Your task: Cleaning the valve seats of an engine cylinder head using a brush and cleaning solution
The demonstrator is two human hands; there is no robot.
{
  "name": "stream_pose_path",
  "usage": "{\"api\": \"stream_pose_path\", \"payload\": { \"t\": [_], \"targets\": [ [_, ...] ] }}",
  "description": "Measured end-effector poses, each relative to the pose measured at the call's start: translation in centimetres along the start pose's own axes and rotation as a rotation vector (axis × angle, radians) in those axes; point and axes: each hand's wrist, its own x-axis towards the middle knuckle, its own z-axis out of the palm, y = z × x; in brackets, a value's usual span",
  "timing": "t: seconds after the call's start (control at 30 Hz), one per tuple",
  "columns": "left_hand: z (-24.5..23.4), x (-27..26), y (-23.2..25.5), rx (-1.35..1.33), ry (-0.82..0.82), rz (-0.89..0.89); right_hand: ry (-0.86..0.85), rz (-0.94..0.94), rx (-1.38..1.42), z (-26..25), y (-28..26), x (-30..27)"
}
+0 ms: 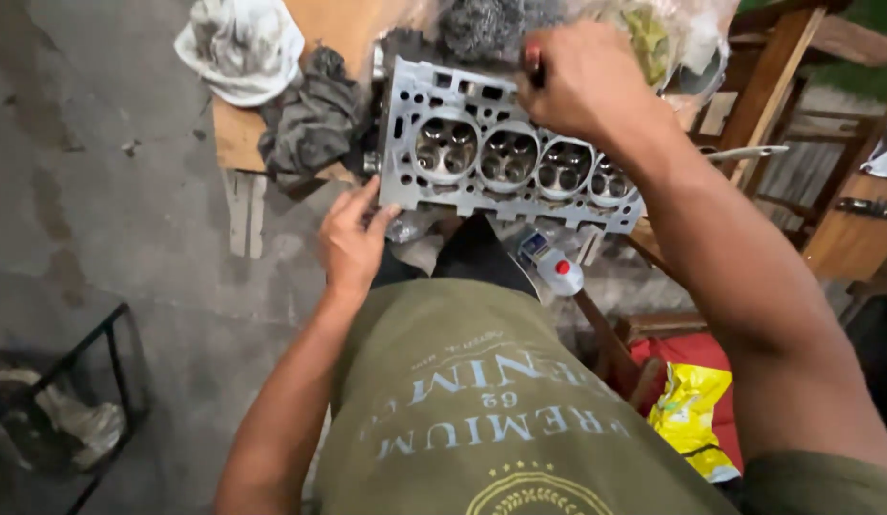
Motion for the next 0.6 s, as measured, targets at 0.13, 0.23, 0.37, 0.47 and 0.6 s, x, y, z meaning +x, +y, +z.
{"api": "stream_pose_path", "payload": {
  "t": [0.13, 0.23, 0.37, 0.47, 0.6],
  "targets": [
    [-0.4, -0.4, -0.4, -0.048, 0.010, 0.017, 0.128, -0.146, 0.143, -0.1, -2.8, -1.7],
    [-0.1, -0.2, -0.4, -0.038, -0.008, -0.005, 0.127, -0.200, 0.337, 0.8, -3.5, 0.0],
    [0.2, -0.2, -0.7, -0.065, -0.018, 0.010, 0.141, -0.131, 0.226, -1.2, -4.6, -2.3],
    [0.2, -0.3, -0.9, -0.050, -0.017, -0.009, 0.146, -0.254, 0.405, 0.7, -5.8, -1.3],
    [-0.2, -0.1, -1.3, -0.043, -0.010, 0.022, 0.021, -0.018, 0.025, -0.4, -7.1, -1.3]
  ]
}}
